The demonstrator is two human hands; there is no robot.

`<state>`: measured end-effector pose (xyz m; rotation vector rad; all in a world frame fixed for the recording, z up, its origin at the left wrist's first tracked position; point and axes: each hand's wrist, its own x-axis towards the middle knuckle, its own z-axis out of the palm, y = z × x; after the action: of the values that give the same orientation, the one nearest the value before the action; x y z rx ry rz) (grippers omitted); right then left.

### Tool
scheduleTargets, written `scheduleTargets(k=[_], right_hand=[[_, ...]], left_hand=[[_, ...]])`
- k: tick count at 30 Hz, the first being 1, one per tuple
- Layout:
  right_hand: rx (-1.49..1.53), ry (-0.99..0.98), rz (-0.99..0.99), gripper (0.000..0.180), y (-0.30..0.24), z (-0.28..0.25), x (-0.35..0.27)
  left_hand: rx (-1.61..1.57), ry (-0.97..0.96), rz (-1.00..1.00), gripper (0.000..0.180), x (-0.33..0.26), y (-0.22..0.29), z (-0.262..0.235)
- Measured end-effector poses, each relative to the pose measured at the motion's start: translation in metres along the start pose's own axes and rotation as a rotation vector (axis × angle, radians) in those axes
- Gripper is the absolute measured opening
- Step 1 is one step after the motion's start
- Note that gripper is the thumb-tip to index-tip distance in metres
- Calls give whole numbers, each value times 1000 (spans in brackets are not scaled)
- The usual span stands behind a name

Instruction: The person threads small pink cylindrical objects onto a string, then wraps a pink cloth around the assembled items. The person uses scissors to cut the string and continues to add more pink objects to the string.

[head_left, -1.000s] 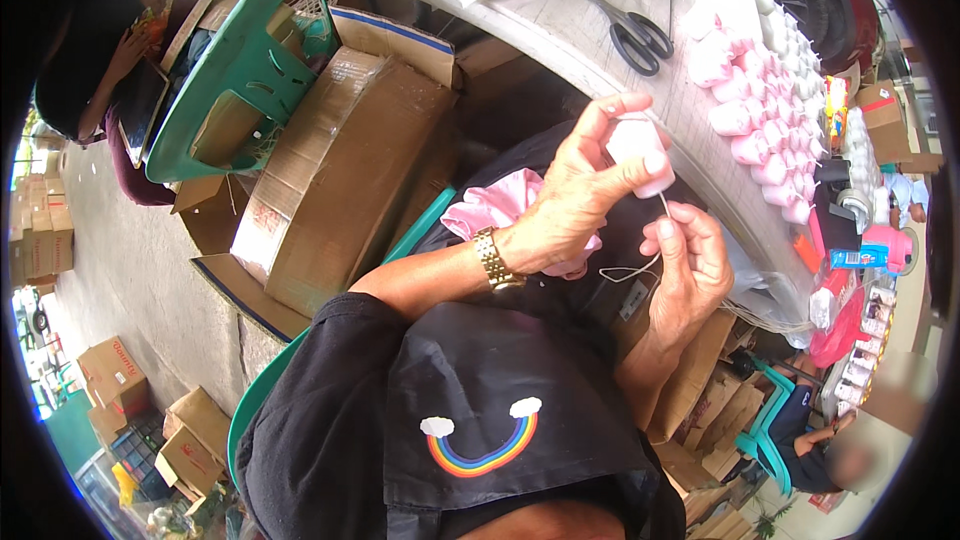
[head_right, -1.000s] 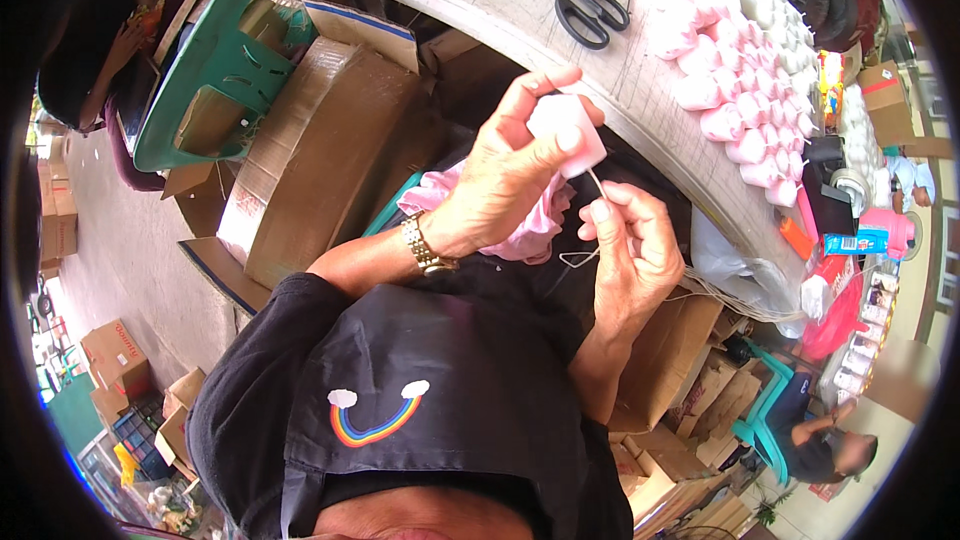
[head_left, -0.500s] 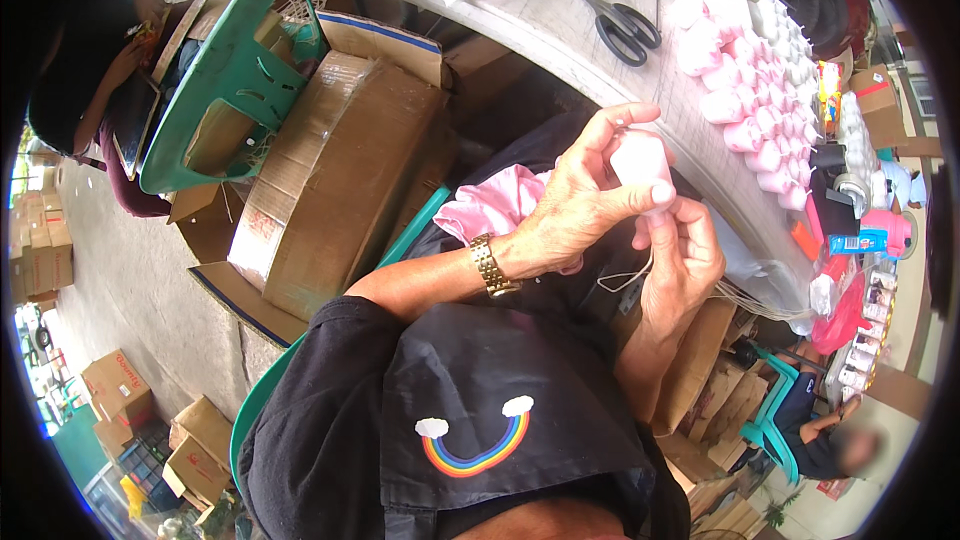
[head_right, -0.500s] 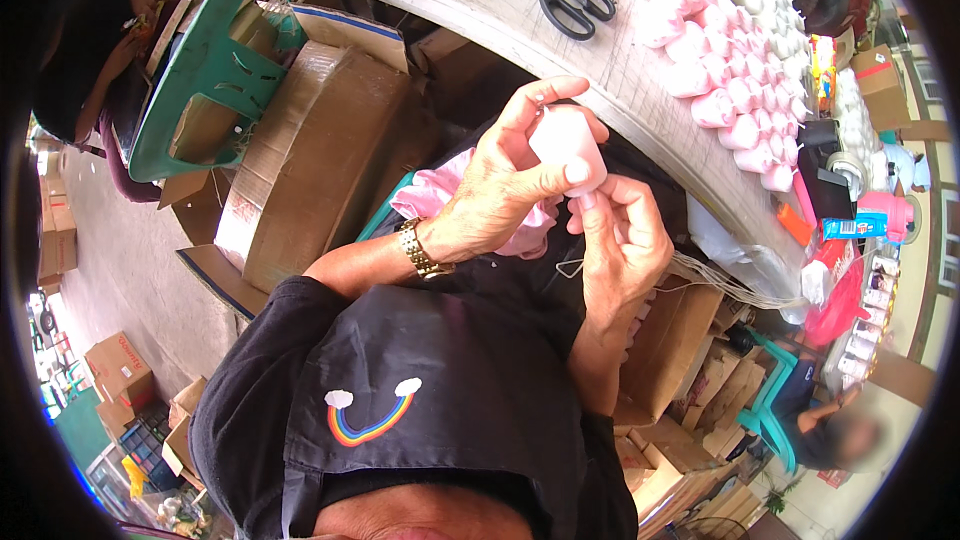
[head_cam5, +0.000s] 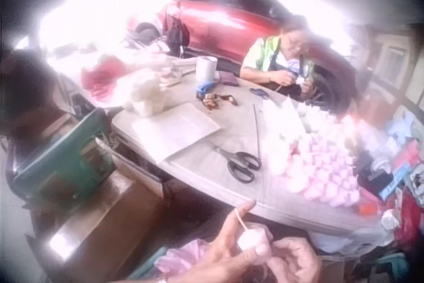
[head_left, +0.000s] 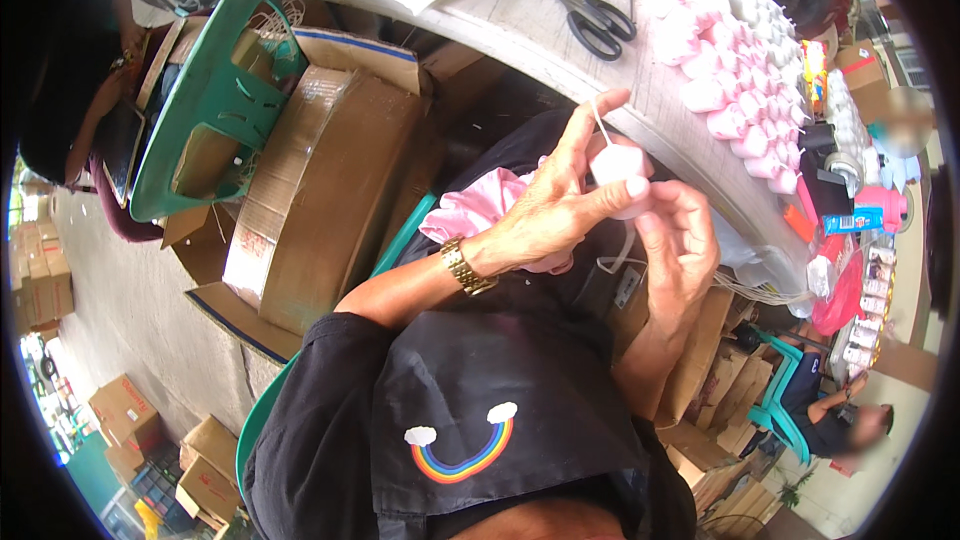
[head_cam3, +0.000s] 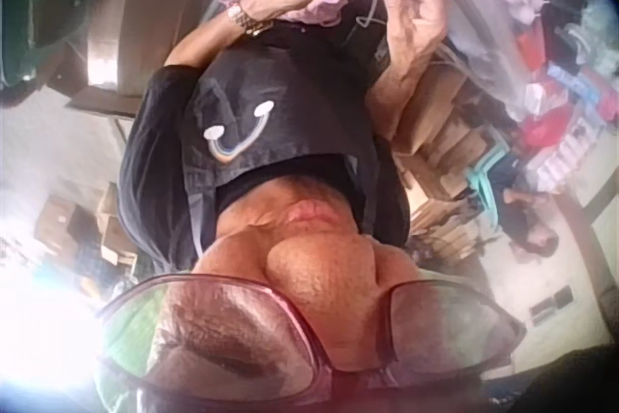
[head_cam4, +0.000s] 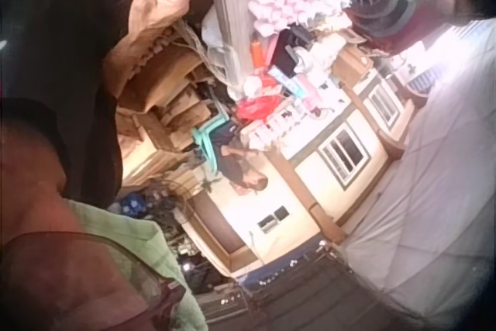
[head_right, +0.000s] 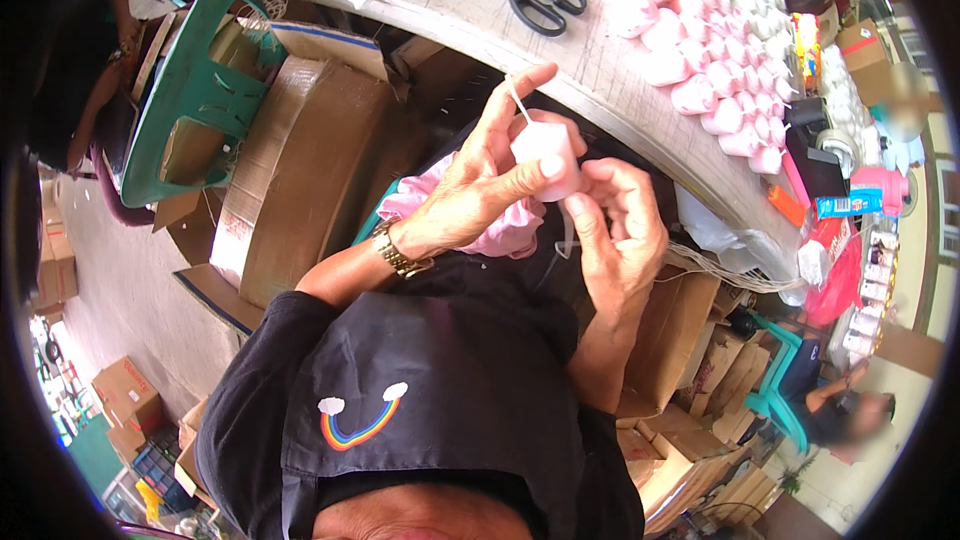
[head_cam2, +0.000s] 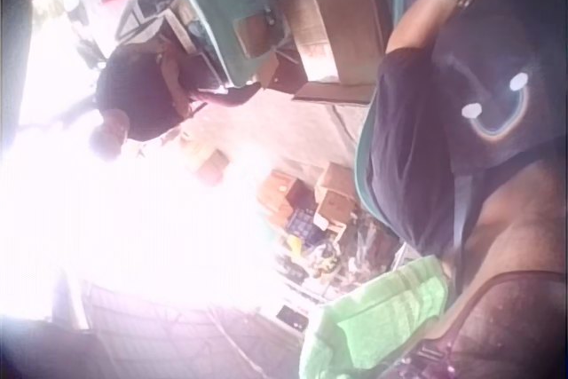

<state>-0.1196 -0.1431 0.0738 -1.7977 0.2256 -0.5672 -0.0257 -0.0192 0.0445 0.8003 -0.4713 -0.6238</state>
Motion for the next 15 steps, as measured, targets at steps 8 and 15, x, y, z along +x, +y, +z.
scheduleTargets(k=[8, 15], right_hand=[[-376, -88, -290, 12, -21, 5, 23], [851, 38, 50, 14, -46, -149, -1]], left_hand=[[779, -290, 122, 97, -3, 15, 3], [618, -597, 28, 62, 6, 30, 4]])
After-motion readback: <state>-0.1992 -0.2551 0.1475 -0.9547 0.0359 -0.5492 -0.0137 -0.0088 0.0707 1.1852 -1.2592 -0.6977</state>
